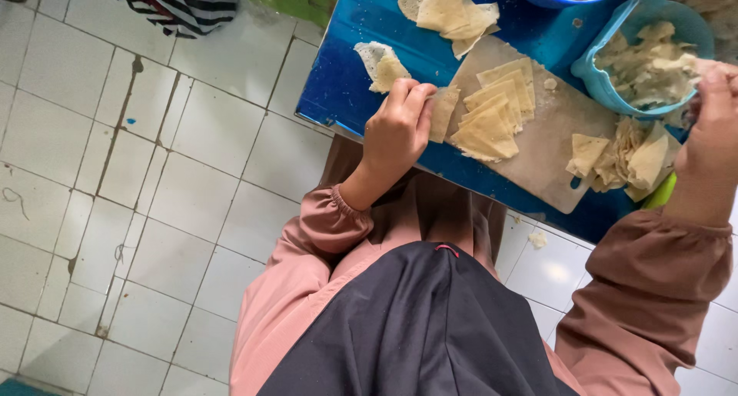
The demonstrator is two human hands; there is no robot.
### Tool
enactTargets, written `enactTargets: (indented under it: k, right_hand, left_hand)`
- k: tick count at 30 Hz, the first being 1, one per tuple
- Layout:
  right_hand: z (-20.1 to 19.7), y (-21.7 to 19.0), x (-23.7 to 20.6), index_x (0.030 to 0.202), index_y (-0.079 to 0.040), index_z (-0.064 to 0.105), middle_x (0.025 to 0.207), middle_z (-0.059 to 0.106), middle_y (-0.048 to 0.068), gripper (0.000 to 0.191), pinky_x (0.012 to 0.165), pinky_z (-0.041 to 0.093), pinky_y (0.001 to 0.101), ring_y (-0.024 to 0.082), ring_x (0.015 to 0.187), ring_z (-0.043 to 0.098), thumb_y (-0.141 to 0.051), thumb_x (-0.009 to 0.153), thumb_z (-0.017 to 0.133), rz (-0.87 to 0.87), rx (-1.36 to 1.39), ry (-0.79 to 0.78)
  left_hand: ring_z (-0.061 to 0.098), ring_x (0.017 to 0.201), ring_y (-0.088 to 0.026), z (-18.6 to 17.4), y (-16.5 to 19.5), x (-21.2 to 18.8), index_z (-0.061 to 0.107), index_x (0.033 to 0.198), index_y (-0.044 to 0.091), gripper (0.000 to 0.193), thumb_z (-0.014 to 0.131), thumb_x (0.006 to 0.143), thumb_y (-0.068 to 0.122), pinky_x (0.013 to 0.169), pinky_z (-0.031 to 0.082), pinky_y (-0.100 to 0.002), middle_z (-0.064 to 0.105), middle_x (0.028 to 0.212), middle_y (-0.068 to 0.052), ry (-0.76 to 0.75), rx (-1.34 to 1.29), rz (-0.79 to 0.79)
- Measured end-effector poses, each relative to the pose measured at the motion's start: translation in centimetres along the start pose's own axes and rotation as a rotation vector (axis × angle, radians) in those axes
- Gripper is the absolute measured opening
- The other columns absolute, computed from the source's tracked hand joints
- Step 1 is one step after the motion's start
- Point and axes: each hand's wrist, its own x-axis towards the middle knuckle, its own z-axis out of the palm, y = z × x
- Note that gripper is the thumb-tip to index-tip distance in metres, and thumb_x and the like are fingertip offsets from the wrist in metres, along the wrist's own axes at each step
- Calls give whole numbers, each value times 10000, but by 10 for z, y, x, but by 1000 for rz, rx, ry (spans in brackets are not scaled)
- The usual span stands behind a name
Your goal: The person sits at a blue table and tears thin translucent wrapper sheets into smaller pieces by hand, one at a time, placing the torn pieces onto a cutting board and into a blue bowl. They occasionally reach into a bowl of brown filling with a spoon and stack the finished pieces on the board.
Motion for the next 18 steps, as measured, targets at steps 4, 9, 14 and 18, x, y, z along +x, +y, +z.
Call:
enactTargets:
  k: [4,9,14,18]
  right_hand:
    - [-9,-2,2,1139,-81,658,964,582,-19,138,722,373,199,60,812,498,-179,1197,579,102,275,-54]
    - [38,-28,-52,1103,-52,674,1053,616,41,114,827,458,232,101,863,537,-114,1123,580,6,204,-314]
    - [112,-41,-94,1297,-77,703,1189,533,98,242,914,476,361,223,1030,559,-103,1062,646,-625,-743,-349]
    - [124,-46,-105,1378,-136,675,1227,566,70,363,1006,414,403,234,1123,553,-122,1015,664,-1064,-1361,-320]
  left_hand:
    - [685,971,-286,-2,3,0,642,1220,129,221,690,1005,107,797,577,-370,614,1142,-65,70,-111,40]
    - [661,968,-252,4,17,-13,660,1185,157,237,742,964,138,792,571,-360,603,1107,-28,115,-87,242]
    - [635,991,-218,21,25,-19,682,1207,124,297,739,916,114,811,550,-369,608,1139,-20,-42,-21,306]
    - [622,1010,-218,29,25,-21,690,1199,106,302,723,900,134,823,533,-375,611,1178,-29,-63,56,322]
